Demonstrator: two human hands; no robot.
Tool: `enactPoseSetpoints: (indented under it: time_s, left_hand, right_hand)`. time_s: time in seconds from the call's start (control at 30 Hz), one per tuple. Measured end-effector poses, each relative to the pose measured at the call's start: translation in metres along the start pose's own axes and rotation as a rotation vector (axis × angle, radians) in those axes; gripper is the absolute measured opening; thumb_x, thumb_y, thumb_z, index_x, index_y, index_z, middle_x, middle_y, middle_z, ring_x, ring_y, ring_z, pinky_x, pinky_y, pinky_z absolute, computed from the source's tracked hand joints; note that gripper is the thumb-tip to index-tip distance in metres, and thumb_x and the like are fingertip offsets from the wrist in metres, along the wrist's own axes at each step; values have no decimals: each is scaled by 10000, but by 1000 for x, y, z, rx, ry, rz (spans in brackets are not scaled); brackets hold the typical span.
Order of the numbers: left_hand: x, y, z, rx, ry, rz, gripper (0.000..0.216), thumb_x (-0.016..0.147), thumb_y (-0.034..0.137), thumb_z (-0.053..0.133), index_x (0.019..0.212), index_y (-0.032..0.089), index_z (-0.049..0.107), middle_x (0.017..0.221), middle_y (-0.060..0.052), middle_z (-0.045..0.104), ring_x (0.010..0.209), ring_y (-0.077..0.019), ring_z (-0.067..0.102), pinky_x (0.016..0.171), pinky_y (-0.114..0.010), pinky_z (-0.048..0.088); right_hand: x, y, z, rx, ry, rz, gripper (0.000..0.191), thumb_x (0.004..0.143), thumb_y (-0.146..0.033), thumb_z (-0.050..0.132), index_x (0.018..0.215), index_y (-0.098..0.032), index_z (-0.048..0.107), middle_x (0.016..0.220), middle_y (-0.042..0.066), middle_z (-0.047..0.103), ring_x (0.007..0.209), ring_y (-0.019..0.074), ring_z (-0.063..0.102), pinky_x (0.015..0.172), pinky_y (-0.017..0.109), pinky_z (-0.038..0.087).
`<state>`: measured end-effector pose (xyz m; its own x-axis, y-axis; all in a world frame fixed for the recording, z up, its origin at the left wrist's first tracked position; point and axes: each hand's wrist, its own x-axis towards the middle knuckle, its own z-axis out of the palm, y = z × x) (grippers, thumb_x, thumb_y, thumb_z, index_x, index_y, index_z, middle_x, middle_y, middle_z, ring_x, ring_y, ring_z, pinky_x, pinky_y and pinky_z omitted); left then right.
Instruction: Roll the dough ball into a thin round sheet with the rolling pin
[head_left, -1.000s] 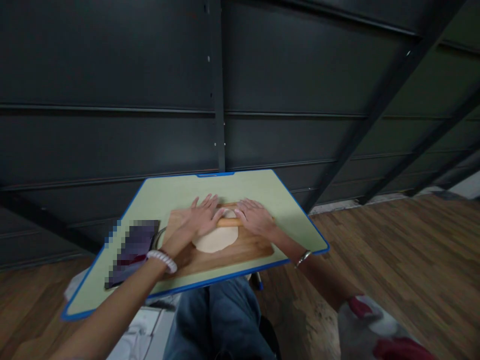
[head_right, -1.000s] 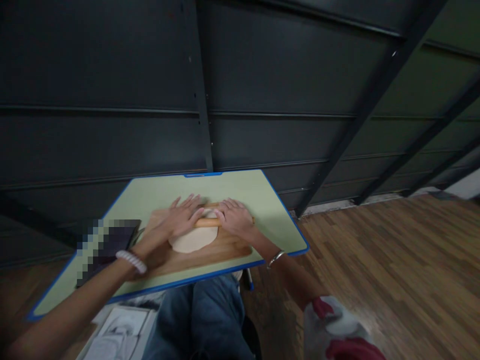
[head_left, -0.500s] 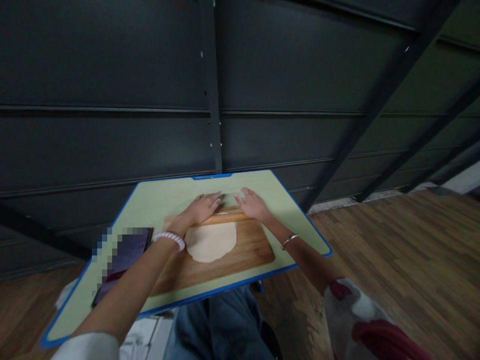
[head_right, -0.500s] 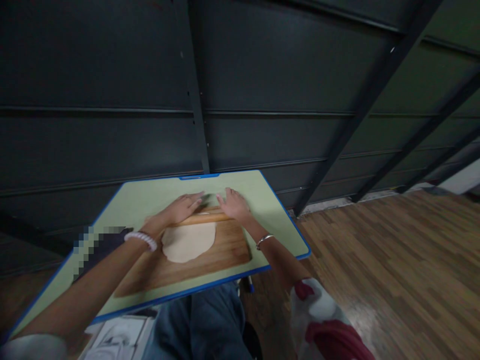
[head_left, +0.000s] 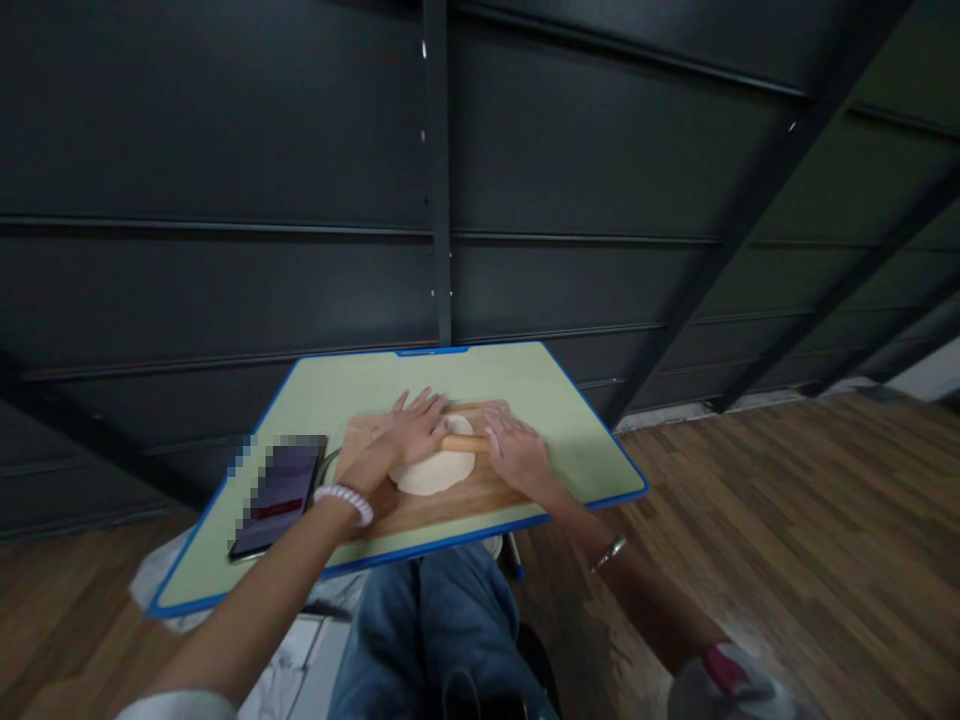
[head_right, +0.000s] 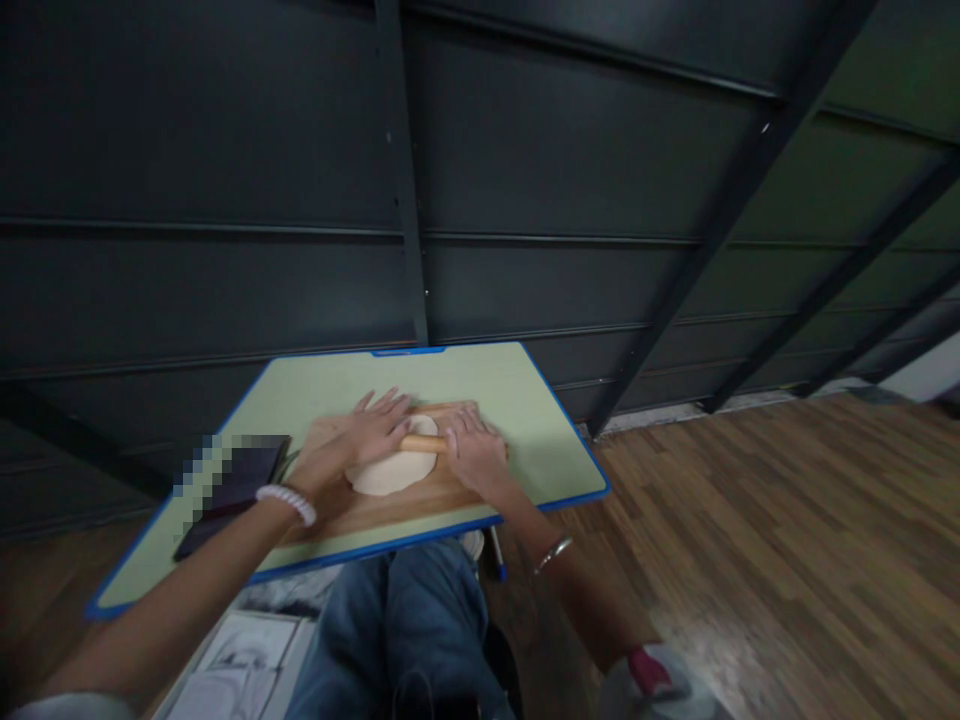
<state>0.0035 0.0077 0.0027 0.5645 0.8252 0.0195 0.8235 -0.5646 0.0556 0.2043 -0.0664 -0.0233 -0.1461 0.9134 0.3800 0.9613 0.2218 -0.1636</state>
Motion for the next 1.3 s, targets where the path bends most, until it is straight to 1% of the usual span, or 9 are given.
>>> enactPoseSetpoints:
  time_s: [0.07,0.2,0.3,0.47,0.7,0.83,1.03,1.2,1.3]
  left_hand:
    - [-11,4,0,-1,22,28,567,929,413,220,1407,147,366,1471,-95,372,1403,-245,220,1139,-490,82]
    - [-34,10,-5,-8,44,51,549,935,401,231,1374,127,413,1437,-117,424,1360,-247,320,1116,-435,215]
    - [-56,15,-5,-1,130,98,528,941,418,257,1339,129,448,1400,-130,466,1316,-233,387,1086,-399,288]
    - [-102,28,7,61,276,142,589,929,476,328,1394,116,354,1378,-152,476,1252,-257,450,1047,-422,347]
    - [-144,64,21,224,366,15,597,903,324,425,1417,44,308,1413,-174,436,1255,-274,443,1022,-388,376]
    - [-159,78,27,283,379,-44,548,894,243,408,1398,35,351,1410,-170,443,1235,-274,466,960,-380,420]
    - [-175,75,37,339,392,-110,530,877,115,353,1404,62,357,1374,-173,485,1207,-274,489,916,-401,428]
    - [-181,65,41,346,433,-134,632,848,37,310,1465,50,179,1315,-196,526,1152,-272,522,901,-398,417]
    - [-180,60,38,357,464,-167,583,877,96,319,1451,48,229,1212,-205,585,1064,-287,556,840,-411,425]
  right_hand:
    - [-15,-7,-5,4,13,-17,446,975,-293,257,1358,-164,447,1412,83,461,1339,200,351,1069,389,303]
    - [-39,-18,-16,46,14,-68,420,972,-271,296,1362,-230,445,1417,53,458,1334,201,361,1098,463,223]
    - [-52,-23,-22,115,28,-85,387,971,-254,314,1305,-243,509,1352,47,532,1279,179,433,1103,440,218]
    - [-58,-27,-23,228,40,-155,367,971,-245,324,1268,-239,539,1282,36,592,1217,153,491,1093,405,257]
    - [-15,-34,-7,157,46,-273,369,956,-273,368,1258,-166,551,1386,92,491,1327,201,370,1101,431,273]
    - [12,-45,0,140,18,-441,397,963,-249,328,1279,-124,533,1380,92,498,1345,202,341,1123,427,253]
    - [38,-62,4,145,-58,-731,384,958,-227,348,1265,-122,552,1364,68,519,1330,163,361,1154,371,205]
    - [58,-74,13,160,-156,-800,360,967,-251,363,1252,-174,569,1343,43,542,1322,146,378,1135,373,235]
    - [69,-85,16,146,-190,-824,375,975,-251,344,1297,-186,525,1364,29,521,1350,133,331,1123,353,248]
